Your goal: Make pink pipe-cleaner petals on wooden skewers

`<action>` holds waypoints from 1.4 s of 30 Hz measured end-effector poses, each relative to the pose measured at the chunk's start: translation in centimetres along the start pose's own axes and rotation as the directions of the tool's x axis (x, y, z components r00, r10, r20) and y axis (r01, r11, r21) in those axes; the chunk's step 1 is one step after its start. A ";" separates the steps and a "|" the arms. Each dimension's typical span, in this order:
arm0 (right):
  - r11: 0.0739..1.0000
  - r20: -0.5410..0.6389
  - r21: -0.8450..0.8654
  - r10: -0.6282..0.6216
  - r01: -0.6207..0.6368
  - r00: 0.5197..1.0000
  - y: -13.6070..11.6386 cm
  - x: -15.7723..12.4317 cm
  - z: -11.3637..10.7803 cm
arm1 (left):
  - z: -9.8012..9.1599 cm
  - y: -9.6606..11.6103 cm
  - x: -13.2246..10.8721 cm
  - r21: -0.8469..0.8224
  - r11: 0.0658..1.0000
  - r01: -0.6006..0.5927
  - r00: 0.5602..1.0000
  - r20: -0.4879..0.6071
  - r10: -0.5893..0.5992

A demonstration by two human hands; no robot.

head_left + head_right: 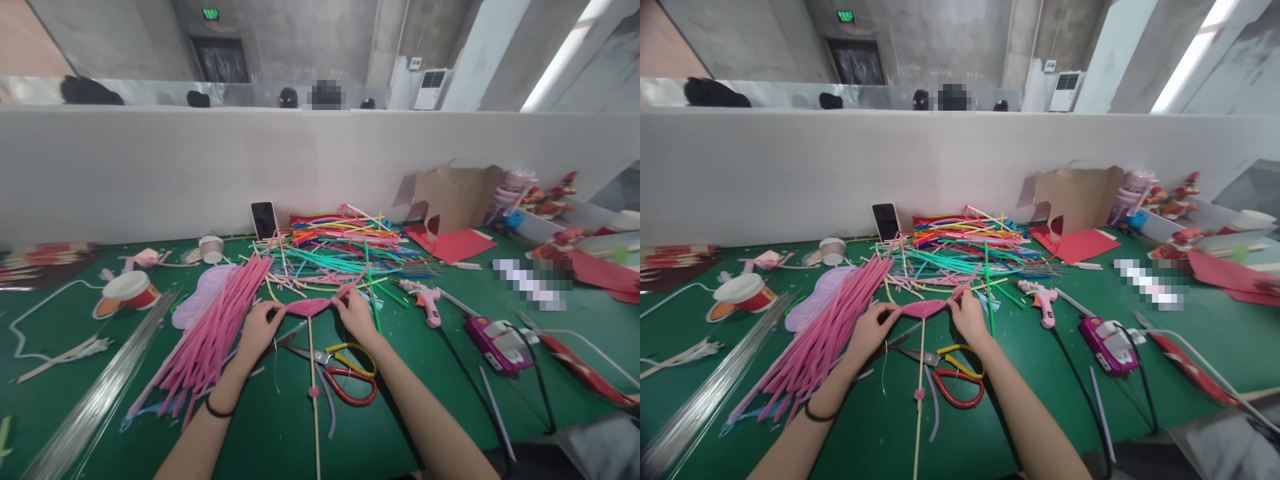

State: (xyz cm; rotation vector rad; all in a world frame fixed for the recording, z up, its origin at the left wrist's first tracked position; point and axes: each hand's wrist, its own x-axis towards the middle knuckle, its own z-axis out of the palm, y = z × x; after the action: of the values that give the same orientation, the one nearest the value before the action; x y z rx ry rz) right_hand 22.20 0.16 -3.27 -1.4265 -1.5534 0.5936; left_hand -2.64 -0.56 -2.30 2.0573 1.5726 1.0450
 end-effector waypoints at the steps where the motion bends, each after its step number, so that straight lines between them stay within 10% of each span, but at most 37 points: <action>1: 1.000 0.002 0.010 0.005 -0.005 1.000 0.0 0.0 0.0 | 0.0 0.0 0.0 -0.006 1.000 0.014 1.000 -0.001 -0.014; 16: 0.999 0.029 0.036 0.003 -0.004 1.000 -0.5 -0.2 -0.1 | 0.2 -0.6 0.2 -0.072 0.991 0.112 0.994 -0.009 -0.113; 30: 0.975 0.095 -0.175 -0.125 0.140 0.988 -0.9 -0.6 -0.2 | 0.2 0.3 -0.1 0.142 0.984 -0.108 0.978 -0.163 0.131; 42: 0.826 0.161 -0.494 -0.222 0.273 0.962 -2.3 -1.4 -0.1 | -0.2 1.1 -0.4 0.108 0.972 -0.210 0.978 0.020 0.209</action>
State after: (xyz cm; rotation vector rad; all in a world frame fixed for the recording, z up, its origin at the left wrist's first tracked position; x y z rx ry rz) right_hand 21.03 -1.66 -1.73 -1.5533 -2.0407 0.0839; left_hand -2.11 -1.30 -1.52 2.3401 1.4622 1.0386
